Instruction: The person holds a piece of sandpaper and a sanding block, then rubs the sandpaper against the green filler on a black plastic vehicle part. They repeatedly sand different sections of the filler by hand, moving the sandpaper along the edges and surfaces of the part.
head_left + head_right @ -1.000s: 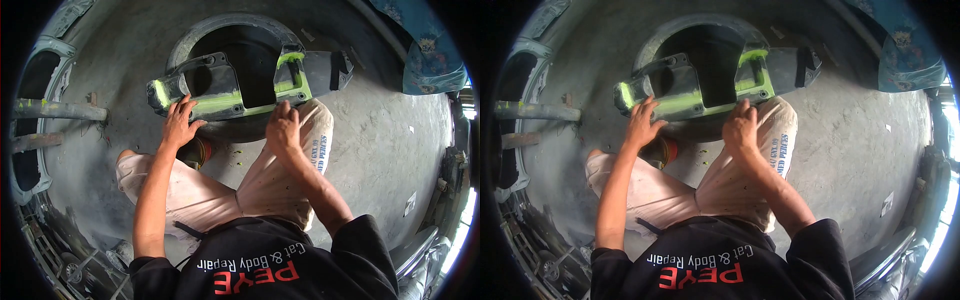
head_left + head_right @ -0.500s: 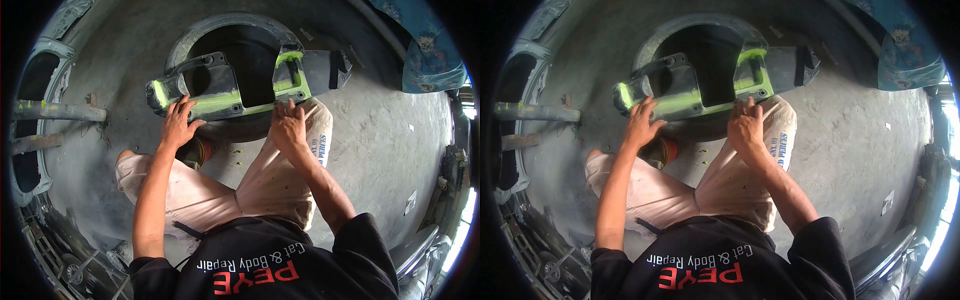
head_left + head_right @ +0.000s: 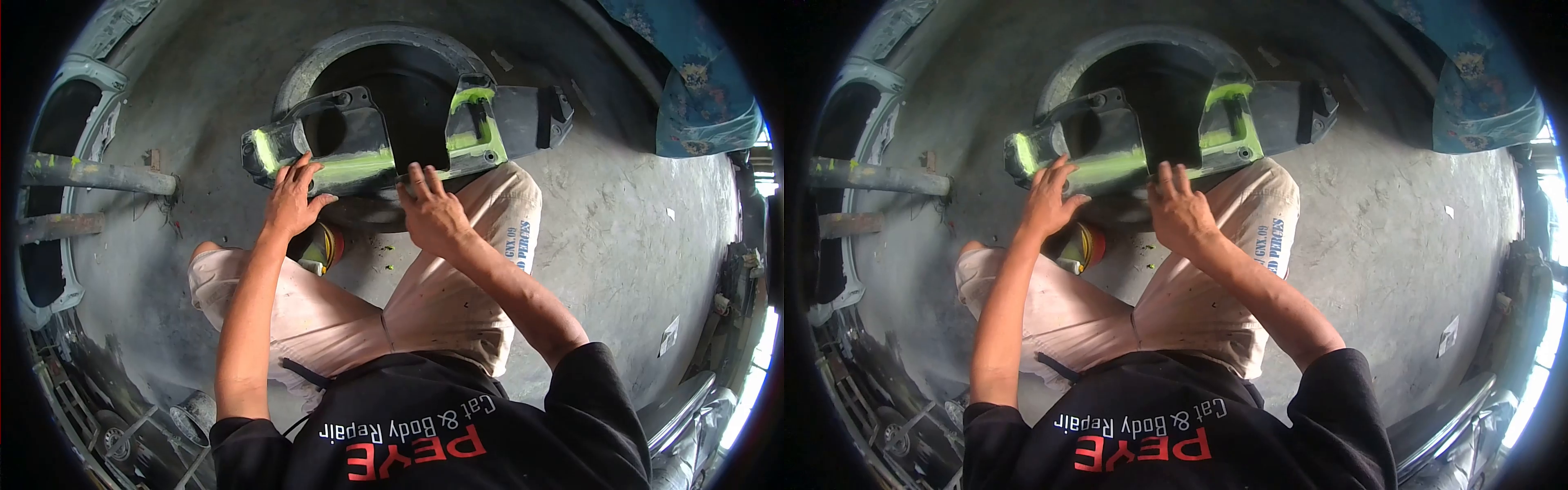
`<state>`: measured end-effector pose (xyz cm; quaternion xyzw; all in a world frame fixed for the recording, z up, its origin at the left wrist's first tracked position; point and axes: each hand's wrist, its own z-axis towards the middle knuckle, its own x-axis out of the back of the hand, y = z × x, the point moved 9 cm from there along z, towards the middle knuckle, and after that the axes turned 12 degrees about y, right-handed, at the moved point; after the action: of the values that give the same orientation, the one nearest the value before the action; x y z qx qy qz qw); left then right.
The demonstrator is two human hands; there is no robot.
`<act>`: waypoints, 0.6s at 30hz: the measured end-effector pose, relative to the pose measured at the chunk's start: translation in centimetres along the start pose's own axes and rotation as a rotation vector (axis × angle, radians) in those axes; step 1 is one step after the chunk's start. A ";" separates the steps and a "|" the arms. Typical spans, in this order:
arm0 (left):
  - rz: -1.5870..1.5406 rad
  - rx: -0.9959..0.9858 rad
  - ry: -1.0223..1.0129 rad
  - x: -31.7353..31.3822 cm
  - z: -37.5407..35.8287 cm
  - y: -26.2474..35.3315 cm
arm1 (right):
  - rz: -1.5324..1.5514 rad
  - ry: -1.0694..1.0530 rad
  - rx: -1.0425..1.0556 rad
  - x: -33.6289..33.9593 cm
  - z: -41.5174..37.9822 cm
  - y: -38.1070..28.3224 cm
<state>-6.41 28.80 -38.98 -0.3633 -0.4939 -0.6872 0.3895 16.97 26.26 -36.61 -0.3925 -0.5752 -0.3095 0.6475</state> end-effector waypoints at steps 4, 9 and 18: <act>0.009 0.006 -0.005 -0.2 -0.1 -0.3 | -0.020 -0.024 -0.117 0.4 0.0 4.4; 0.033 -0.004 0.018 -0.2 -0.1 -0.4 | 0.113 -0.077 -0.239 2.8 1.3 5.7; -0.002 0.009 0.016 0.0 0.0 -0.2 | -0.023 0.048 0.154 2.5 3.4 7.2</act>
<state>-6.63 28.80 -39.04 -0.3555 -0.4943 -0.6883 0.3944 21.75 32.90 -35.17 -0.3275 -0.5860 -0.2811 0.6858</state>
